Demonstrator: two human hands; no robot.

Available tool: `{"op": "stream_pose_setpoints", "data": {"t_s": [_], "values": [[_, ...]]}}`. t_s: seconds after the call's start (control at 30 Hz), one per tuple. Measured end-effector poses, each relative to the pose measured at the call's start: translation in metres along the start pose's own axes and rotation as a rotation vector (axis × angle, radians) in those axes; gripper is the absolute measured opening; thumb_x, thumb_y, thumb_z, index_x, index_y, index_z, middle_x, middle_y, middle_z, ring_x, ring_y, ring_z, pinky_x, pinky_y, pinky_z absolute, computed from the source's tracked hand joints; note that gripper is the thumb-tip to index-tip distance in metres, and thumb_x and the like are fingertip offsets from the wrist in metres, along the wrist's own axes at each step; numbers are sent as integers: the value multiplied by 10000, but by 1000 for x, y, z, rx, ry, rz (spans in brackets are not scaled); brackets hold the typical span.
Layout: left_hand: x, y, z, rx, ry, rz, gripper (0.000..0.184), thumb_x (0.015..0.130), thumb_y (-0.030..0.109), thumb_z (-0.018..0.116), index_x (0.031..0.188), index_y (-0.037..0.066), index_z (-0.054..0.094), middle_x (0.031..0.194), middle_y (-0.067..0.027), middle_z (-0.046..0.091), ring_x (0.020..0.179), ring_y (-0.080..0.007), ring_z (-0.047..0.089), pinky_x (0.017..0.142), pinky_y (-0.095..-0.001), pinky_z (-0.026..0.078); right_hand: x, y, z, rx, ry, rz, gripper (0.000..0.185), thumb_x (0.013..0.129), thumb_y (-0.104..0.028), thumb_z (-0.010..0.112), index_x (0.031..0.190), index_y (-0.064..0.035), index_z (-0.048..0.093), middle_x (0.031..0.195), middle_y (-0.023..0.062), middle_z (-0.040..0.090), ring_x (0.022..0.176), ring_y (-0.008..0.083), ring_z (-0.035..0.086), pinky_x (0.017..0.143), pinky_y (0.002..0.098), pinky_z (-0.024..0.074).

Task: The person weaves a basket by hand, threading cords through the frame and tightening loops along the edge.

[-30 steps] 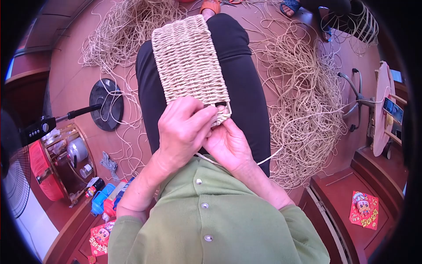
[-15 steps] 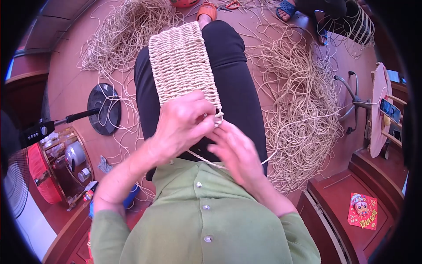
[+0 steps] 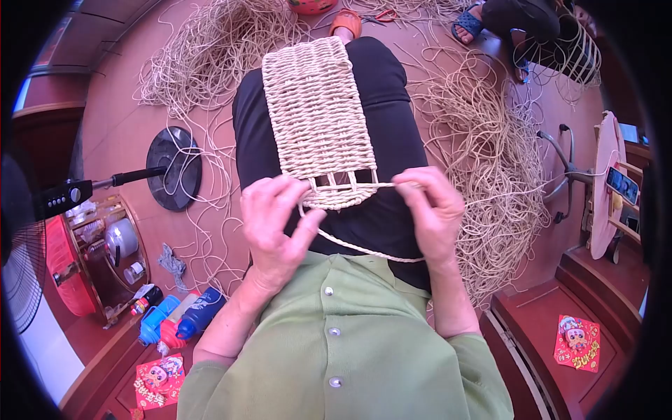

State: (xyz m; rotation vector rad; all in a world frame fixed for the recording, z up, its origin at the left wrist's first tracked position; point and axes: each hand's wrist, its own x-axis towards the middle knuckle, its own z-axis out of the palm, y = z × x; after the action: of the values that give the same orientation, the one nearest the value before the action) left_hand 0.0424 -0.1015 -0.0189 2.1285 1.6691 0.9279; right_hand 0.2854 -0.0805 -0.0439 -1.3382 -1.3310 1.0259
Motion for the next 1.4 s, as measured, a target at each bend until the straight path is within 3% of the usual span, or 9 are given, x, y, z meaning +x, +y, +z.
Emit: {"op": "stream_pose_setpoints", "data": {"t_s": [0.07,0.2,0.33,0.47,0.63,0.8,1.03,1.23,1.4], "values": [[1,5,3,59,-48,25,413,690,147,872,1078,63,757,1106,-86,677,1059,-323,574,960,-445,452,-6,9,-7,155,59,132,100,931,19,726,1015,-7,774,952,23,720,831,62,626,708,212,481],[3,1,10,58,-38,44,403,674,121,869,1061,74,768,1063,-68,688,1050,-308,561,936,-433,450,-5,25,-10,446,123,363,115,951,-36,732,1052,-13,781,873,-24,682,676,21,498,613,191,382],[0,-3,6,66,-59,52,395,687,106,860,1069,71,766,1072,-68,685,1073,-309,552,949,-430,443,9,22,-16,356,52,444,147,947,-45,734,1087,-32,779,867,-20,647,676,43,499,601,211,387],[-3,-4,8,47,15,33,426,684,115,864,1096,90,760,1135,-71,667,1081,-304,557,965,-448,414,16,-7,-34,-419,316,-238,261,863,-21,785,1118,-76,784,1039,49,614,717,131,553,574,267,429],[3,4,3,-38,30,47,458,723,54,835,1165,44,712,1211,-118,648,1153,-332,557,1017,-466,436,-1,-19,-28,-631,-13,-588,408,769,-81,855,1169,-110,779,932,27,607,733,161,604,608,310,495],[-1,-3,-10,-106,-42,191,430,721,1,808,1139,26,714,1101,-131,696,1014,-336,625,930,-459,499,12,4,-7,-721,-175,-619,317,769,-82,750,1083,-54,720,942,32,607,796,194,623,658,334,515],[-4,2,-19,-92,-174,268,313,704,31,833,1007,33,755,931,-88,718,887,-299,614,835,-420,498,18,14,-3,-564,-85,-672,218,734,-69,768,944,-39,716,956,56,637,797,208,634,652,348,522],[25,17,7,-85,-66,241,296,708,9,833,992,37,755,933,-91,718,882,-284,624,807,-404,516,15,15,-37,-599,12,-535,197,753,-37,814,928,-53,725,925,64,633,764,227,638,639,342,519],[31,30,20,31,-160,207,352,667,50,867,1000,59,754,944,-72,610,884,-272,579,764,-403,470,-6,-10,-21,-516,-77,-321,229,843,-41,785,1050,-28,689,906,85,632,790,244,679,669,367,555]]}}
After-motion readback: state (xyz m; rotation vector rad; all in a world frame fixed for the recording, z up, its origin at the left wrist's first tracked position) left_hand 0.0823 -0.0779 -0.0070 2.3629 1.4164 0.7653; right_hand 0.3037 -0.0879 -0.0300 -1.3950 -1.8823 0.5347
